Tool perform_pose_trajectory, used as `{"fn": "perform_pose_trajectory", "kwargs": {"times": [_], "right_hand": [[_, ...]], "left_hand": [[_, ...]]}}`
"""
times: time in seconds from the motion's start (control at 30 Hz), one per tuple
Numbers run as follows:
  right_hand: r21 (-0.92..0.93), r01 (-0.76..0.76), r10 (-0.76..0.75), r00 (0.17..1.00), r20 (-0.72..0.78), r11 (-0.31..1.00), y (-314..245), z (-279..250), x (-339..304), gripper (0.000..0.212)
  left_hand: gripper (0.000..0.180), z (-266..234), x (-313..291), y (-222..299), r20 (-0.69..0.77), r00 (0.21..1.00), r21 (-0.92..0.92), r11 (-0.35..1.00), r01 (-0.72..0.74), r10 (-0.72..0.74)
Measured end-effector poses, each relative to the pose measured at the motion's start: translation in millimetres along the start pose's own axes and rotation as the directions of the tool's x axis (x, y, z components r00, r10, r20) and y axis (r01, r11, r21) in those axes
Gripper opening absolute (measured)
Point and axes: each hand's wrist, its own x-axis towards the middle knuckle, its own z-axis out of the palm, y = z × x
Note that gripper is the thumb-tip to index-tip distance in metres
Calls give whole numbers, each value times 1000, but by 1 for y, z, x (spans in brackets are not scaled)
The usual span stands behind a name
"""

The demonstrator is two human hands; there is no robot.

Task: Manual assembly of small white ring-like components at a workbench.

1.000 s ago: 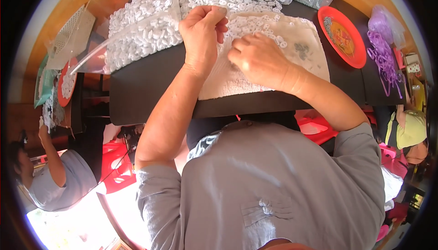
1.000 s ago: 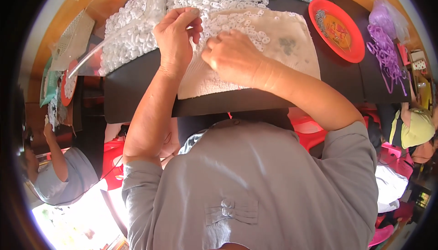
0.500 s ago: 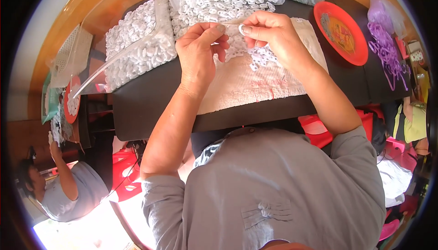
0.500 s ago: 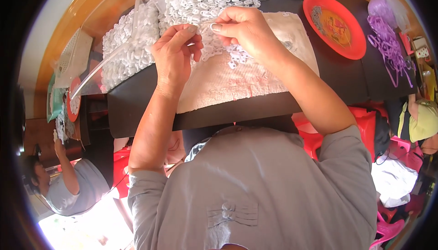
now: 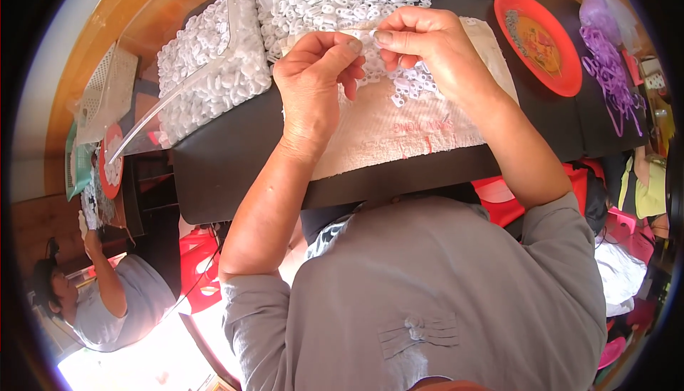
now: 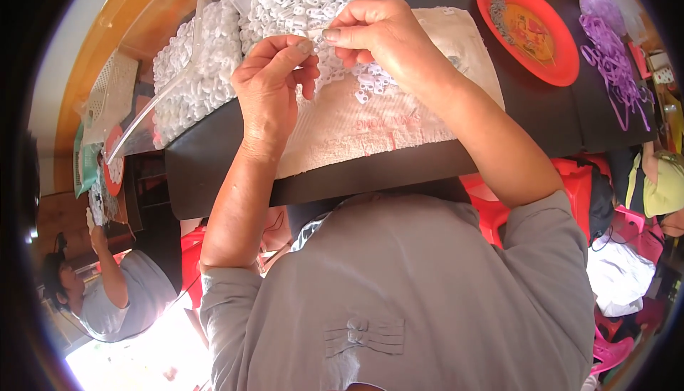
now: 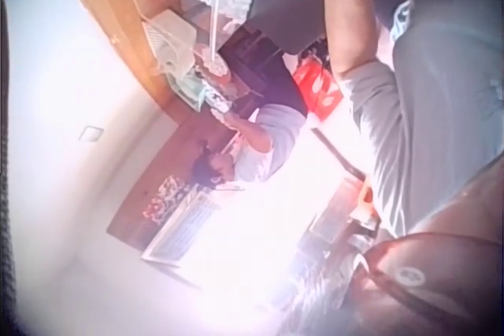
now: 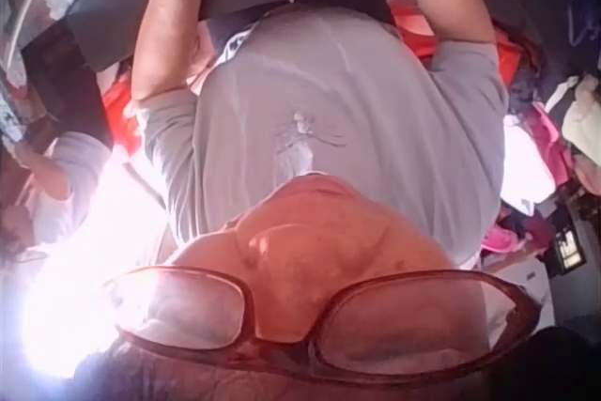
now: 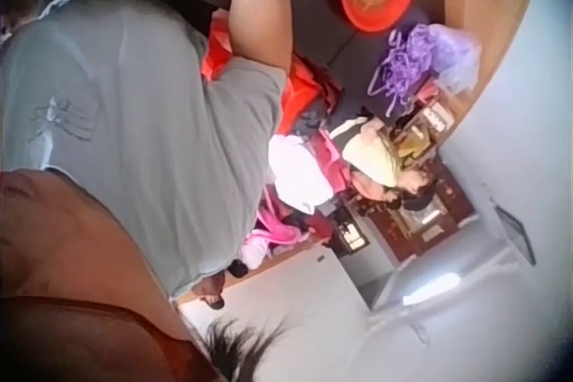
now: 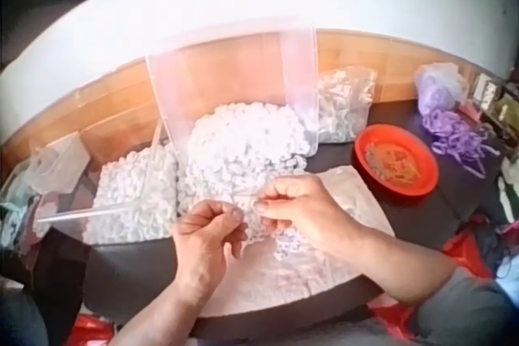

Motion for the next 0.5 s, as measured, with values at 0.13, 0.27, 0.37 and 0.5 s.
{"fn": "perform_pose_trajectory", "kwargs": {"times": [0.13,0.27,0.37,0.5], "right_hand": [[-2,-3,3,999,36,1000,-1,0,1,16],[-14,6,-6,1000,8,1000,-1,1,0,15],[-18,54,-54,998,-11,998,-4,-1,2,14],[-1,34,-34,999,31,999,-1,-1,0,14]], "left_hand": [[11,1,0,0,8,1000,8,1000,1,-1],[10,2,-2,0,0,1000,1,1000,15,-15],[10,2,0,2,-11,1000,-3,1000,7,-7],[10,2,-2,0,-12,1000,-6,1000,16,-16]]}}
